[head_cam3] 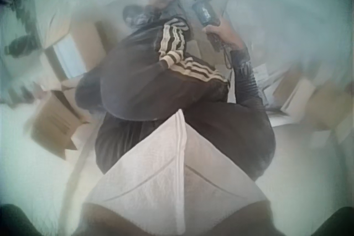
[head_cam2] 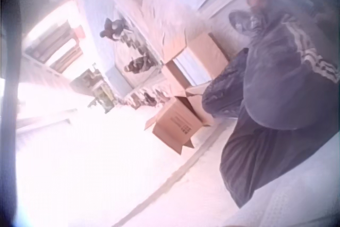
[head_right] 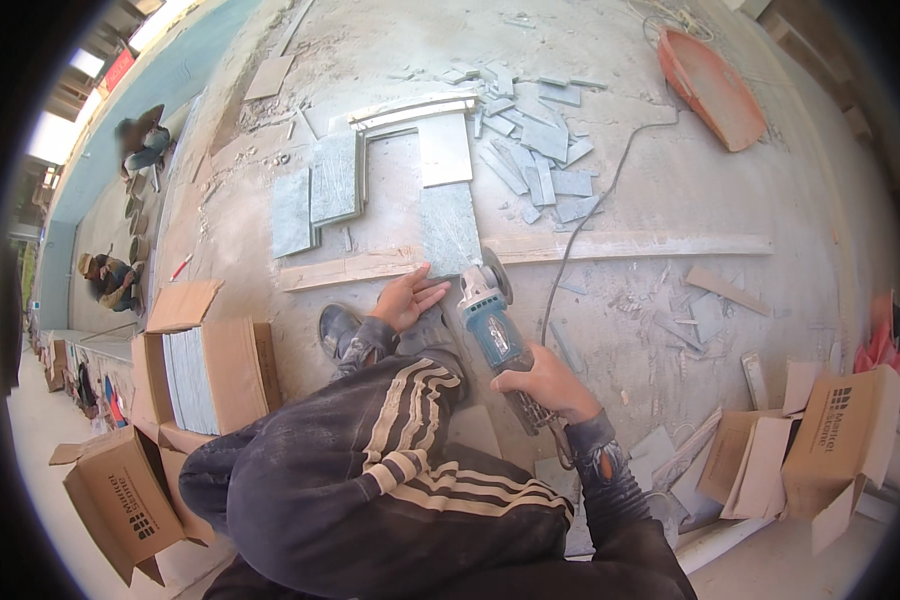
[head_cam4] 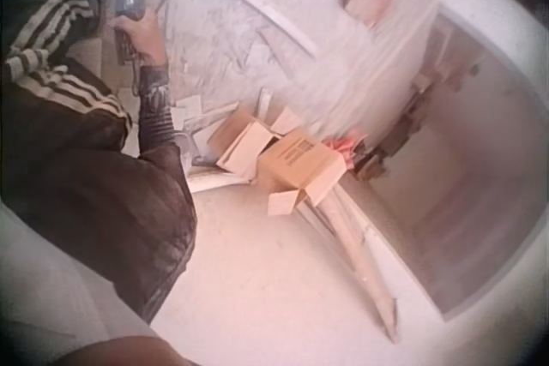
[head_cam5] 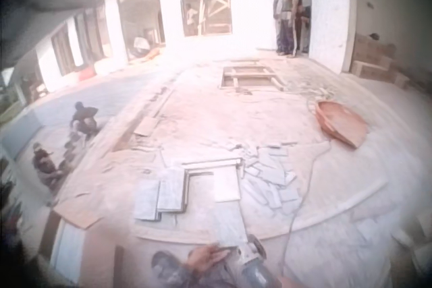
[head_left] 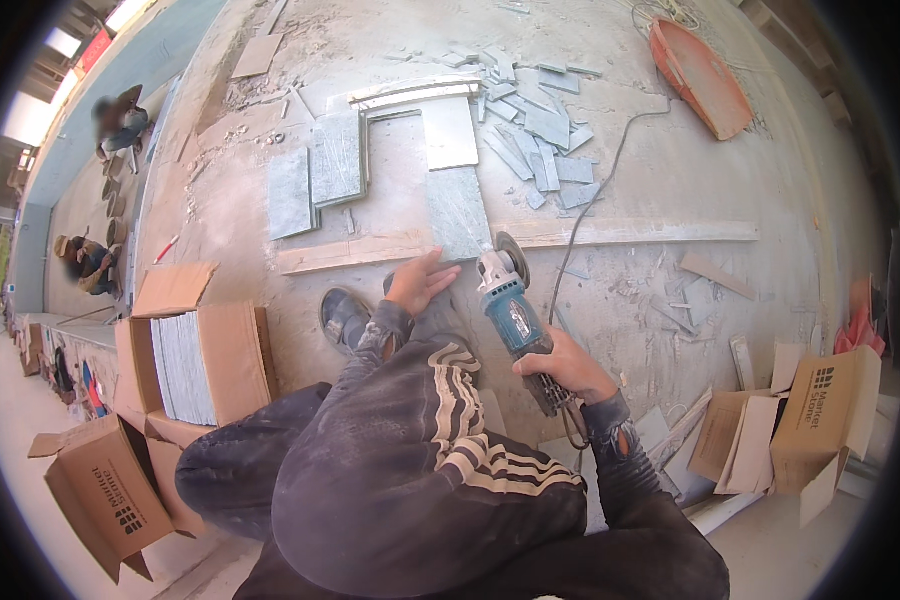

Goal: The person uses a handheld power grinder to cut edges and shape several rectangular green tiles while sitting on a concrete floor near a construction site.

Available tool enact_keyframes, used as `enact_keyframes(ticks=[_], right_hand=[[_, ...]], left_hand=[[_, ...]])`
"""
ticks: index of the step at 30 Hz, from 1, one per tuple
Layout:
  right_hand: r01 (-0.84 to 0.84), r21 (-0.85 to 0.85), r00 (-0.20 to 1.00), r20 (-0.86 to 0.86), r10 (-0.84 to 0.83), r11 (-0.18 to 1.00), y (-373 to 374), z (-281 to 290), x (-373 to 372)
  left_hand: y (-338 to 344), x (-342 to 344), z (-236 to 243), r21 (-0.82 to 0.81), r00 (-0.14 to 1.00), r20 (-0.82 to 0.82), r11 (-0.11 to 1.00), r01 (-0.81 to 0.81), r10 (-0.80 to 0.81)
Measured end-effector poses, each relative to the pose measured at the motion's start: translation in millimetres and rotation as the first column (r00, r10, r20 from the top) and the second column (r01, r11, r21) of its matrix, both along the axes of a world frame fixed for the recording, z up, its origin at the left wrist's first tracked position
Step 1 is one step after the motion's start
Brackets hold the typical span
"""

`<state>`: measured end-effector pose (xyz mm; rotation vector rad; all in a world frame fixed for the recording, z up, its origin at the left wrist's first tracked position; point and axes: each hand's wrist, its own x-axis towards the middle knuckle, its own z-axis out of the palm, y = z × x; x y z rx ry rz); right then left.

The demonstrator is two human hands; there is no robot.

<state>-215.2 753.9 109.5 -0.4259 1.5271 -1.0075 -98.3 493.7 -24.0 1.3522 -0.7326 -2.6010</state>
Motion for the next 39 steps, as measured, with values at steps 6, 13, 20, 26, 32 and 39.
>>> enact_keyframes(ticks=[6, 13, 20, 26, 32, 39], right_hand=[[0.109, 0.039, 0.994, 0.004, -0.109, 0.993, 10, 22, -4], [0.185, 0.023, 0.982, 0.022, -0.186, 0.982, 18, 28, -16], [0.194, 0.037, 0.980, 0.043, -0.196, 0.980, -4, 29, -20], [0.200, 0.011, 0.977, 0.078, -0.200, 0.980, -19, 18, -26], [0.170, 0.023, 0.982, 0.084, -0.172, 0.985, -36, 24, -33], [0.167, 0.019, 0.982, 0.088, -0.168, 0.986, -49, 33, -32]], left_hand=[[19, -4, -12, -0.260, 0.994, -0.031, 0.959, -0.110, 0.106], [-7, 37, 6, -0.295, 0.977, -0.096, 0.932, -0.212, 0.192], [-133, 56, 9, -0.477, 0.942, -0.090, 0.816, -0.327, 0.324], [-201, 61, 6, -0.505, 0.931, 0.021, 0.808, -0.304, 0.364], [-215, 70, -1, -0.578, 0.931, 0.128, 0.789, -0.210, 0.341], [-222, 76, -13, -0.803, 0.694, 0.595, 0.346, 0.486, 0.406]])
